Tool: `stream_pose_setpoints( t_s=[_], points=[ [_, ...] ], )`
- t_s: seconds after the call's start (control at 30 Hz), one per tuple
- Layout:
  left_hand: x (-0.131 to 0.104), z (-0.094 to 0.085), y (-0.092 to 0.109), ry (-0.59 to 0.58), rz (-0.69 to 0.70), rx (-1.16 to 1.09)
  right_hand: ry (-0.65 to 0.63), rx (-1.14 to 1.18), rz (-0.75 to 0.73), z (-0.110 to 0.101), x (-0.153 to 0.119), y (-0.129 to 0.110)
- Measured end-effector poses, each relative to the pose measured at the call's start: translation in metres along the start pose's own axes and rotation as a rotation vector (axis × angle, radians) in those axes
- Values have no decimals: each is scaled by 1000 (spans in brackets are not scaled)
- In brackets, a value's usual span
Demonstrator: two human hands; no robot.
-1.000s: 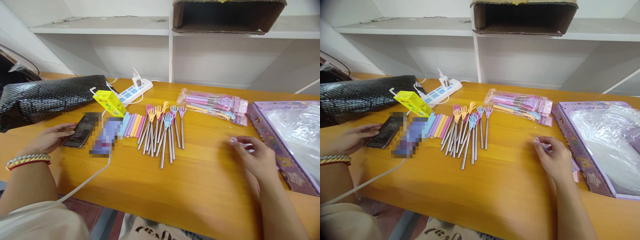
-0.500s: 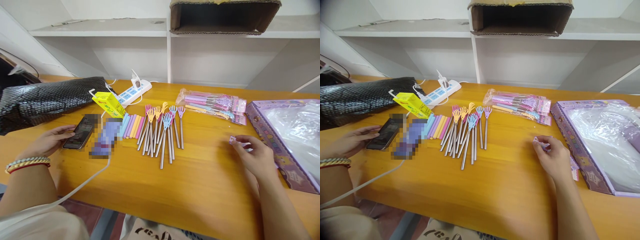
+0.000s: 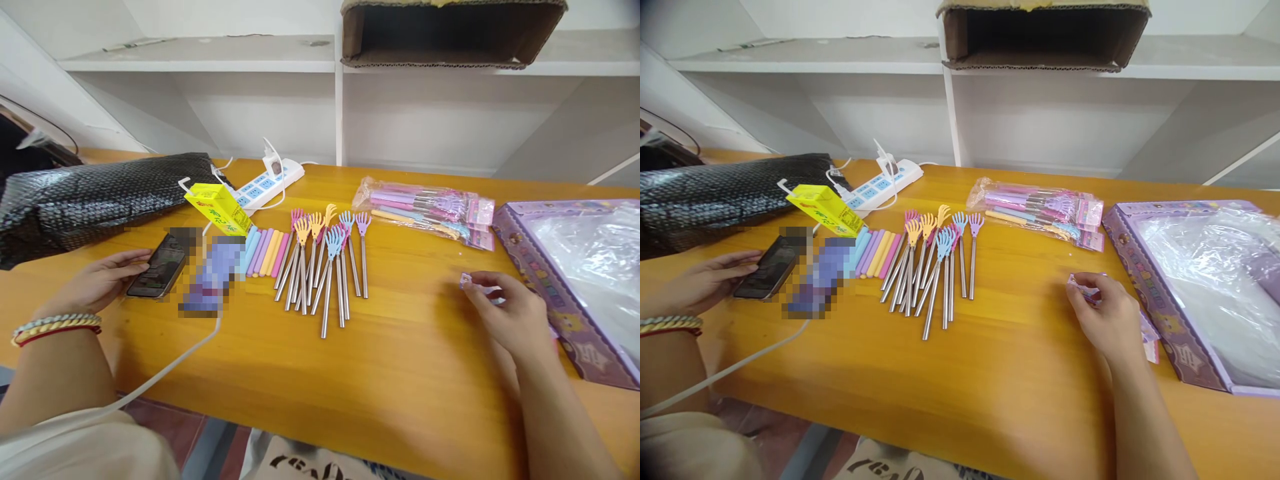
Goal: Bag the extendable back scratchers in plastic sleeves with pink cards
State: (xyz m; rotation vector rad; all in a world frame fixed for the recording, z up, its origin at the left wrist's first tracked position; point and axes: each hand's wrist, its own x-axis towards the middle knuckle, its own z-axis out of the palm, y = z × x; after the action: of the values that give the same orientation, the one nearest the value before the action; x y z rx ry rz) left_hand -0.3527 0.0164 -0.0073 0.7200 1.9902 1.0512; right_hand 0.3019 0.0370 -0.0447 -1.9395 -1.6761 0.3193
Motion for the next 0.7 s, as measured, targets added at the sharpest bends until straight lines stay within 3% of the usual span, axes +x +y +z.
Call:
stream_pose_setpoints(
  t_s=[0.23, 0.4, 0.5, 0.6, 0.7],
  points=[
    [6, -3, 0, -11, -41, -6, -20, -4, 16, -3, -1, -4],
    [2, -1, 1, 24, 21, 69, -20, -8, 13, -3, -1, -4],
    [-16, 1, 4, 53, 96, 318, -19, -4, 16, -2, 0, -3],
    [-38, 4, 3, 19, 75, 650, -29, -11, 13, -1, 0, -3],
    [-45, 7, -6, 42, 55, 746, -47, -14, 3, 0, 0, -4]
  ],
)
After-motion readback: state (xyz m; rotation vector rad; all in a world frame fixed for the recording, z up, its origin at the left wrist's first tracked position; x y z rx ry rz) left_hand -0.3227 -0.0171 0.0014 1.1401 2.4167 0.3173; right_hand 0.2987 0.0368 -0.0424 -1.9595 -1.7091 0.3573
